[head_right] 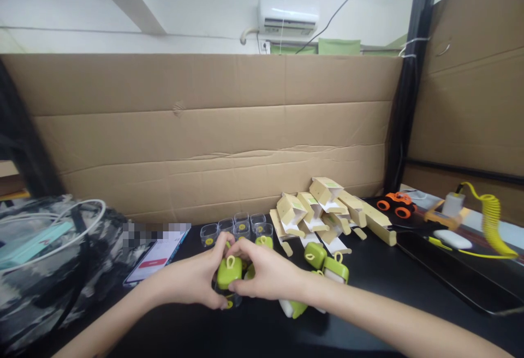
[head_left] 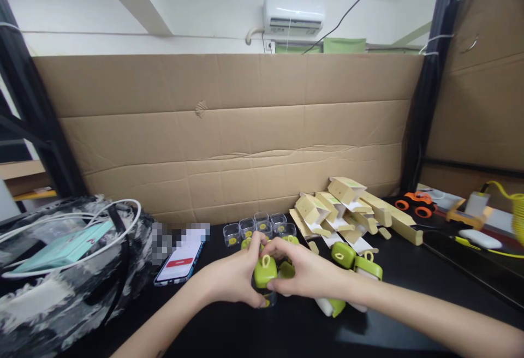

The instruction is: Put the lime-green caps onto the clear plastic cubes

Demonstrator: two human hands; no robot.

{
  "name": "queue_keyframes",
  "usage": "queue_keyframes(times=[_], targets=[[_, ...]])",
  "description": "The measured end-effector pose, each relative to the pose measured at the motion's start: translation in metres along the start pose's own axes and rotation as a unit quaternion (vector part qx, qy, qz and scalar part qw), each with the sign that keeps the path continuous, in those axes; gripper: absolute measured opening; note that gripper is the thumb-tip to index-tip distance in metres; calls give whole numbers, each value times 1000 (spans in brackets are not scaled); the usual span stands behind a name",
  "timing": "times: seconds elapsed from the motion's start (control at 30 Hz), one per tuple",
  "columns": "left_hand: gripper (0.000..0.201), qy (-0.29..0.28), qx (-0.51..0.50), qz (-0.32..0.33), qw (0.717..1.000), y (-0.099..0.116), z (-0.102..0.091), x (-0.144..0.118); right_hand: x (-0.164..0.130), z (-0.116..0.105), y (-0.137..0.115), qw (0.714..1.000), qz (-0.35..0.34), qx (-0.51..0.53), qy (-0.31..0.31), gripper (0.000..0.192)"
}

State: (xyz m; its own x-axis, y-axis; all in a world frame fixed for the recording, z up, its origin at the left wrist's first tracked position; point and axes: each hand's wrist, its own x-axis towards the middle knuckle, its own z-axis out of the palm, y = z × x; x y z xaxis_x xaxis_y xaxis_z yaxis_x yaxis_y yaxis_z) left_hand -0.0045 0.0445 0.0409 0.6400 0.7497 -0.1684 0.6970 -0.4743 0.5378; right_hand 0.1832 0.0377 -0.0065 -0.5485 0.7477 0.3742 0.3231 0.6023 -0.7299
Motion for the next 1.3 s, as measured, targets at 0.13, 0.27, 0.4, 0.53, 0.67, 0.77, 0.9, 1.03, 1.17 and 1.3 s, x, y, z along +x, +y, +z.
queue_keyframes(times=[0.13,0.27,0.4,0.53,0.67,0.77,0.9,1.03,1.17,1.3], targets=[[70,-3,4,-5,1000,1,-1,-1,-1,-1,-2,1000,0,-3,9,39],[82,-4,1,-11,1000,5,-2,-1,0,1,-1,1000,-2,-4,16,39],[99,1,-11,-31,999,4,-2,-1,0,3,0,1000,-2,-24,-13,36],[102,-4,-6,-23,1000,1,1,1,-1,2,-5,997,2,-73,-28,34],[104,-7,6,-25,1000,2,3,1,0,-1,-11,994,2,-108,-24,33],[104,-9,9,-29,999,5,3,0,2,-1,-13,993,0,-115,-19,33],[101,-22,-1,-48,999,7,1,-1,3,0,-12,992,-4,-126,-7,28],[106,-18,0,-37,999,4,0,0,3,1,-8,991,-12,-136,-8,30],[105,-12,-4,-27,1000,0,1,1,3,1,-8,988,-35,-149,-28,37],[106,-23,-16,-22,999,0,1,1,2,-1,-9,985,-42,-160,-57,38]])
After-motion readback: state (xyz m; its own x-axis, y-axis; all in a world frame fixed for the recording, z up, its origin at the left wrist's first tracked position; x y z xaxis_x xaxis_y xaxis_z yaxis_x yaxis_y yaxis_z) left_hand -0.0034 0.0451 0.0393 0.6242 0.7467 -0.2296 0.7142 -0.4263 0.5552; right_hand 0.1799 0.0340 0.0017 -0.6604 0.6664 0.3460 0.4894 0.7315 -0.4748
